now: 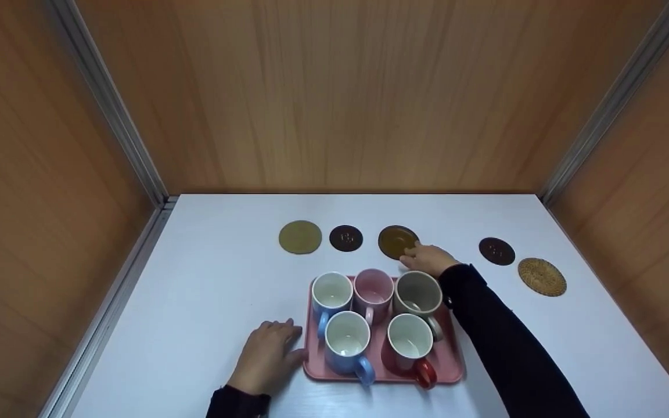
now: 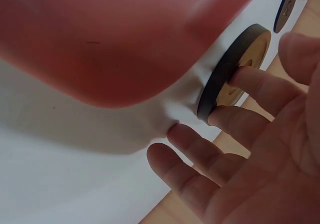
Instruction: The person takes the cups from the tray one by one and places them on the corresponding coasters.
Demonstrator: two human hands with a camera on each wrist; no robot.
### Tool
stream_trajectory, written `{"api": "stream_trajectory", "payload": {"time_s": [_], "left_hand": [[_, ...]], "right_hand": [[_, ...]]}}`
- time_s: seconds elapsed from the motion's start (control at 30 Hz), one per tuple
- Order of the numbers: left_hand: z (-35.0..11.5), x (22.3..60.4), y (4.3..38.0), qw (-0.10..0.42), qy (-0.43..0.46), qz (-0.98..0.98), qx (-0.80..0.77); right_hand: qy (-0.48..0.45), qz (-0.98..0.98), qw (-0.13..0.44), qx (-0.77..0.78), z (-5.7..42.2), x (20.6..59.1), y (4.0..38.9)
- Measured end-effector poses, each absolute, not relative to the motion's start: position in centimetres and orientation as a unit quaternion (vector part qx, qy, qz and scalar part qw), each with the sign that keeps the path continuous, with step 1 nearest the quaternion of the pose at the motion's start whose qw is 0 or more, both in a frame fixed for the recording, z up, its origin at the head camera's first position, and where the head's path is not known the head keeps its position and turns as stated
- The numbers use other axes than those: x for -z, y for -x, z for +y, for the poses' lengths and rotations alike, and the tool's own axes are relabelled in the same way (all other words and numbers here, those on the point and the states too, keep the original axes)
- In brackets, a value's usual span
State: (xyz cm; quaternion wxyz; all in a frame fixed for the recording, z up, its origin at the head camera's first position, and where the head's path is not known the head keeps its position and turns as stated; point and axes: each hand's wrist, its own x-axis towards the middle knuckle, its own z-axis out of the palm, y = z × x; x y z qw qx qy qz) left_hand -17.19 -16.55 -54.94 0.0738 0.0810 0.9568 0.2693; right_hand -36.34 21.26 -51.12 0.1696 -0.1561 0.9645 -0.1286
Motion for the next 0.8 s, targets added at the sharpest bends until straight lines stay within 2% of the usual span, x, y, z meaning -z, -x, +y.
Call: {"api": "stream_trajectory", "payload": {"time_s": [0.2, 0.33, 0.53, 0.63, 0.8], "left_hand": [[-16.6, 54.9, 17.1, 0.073, -0.077, 0.955, -0.277], [-16.7, 54.8, 16.9, 0.06, -0.084, 0.956, -0.276], [-16.8, 54.8, 17.0, 0.041, -0.089, 0.958, -0.268], [-16.9, 54.8, 17.3, 0.046, -0.08, 0.958, -0.27], [-17.1, 55.0, 17.5, 0.045, -0.081, 0.956, -0.278]], "right_hand": [[0.152, 0.961, 0.171, 0.156, 22.3, 51.1, 35.9], [0.125, 0.971, 0.124, 0.161, 24.4, 50.9, 35.5], [0.037, 0.991, 0.05, 0.122, 29.4, 50.7, 34.7], [0.007, 0.991, 0.054, 0.119, 31.6, 50.9, 34.3], [-0.004, 0.987, 0.1, 0.127, 33.7, 51.8, 33.5]]}}
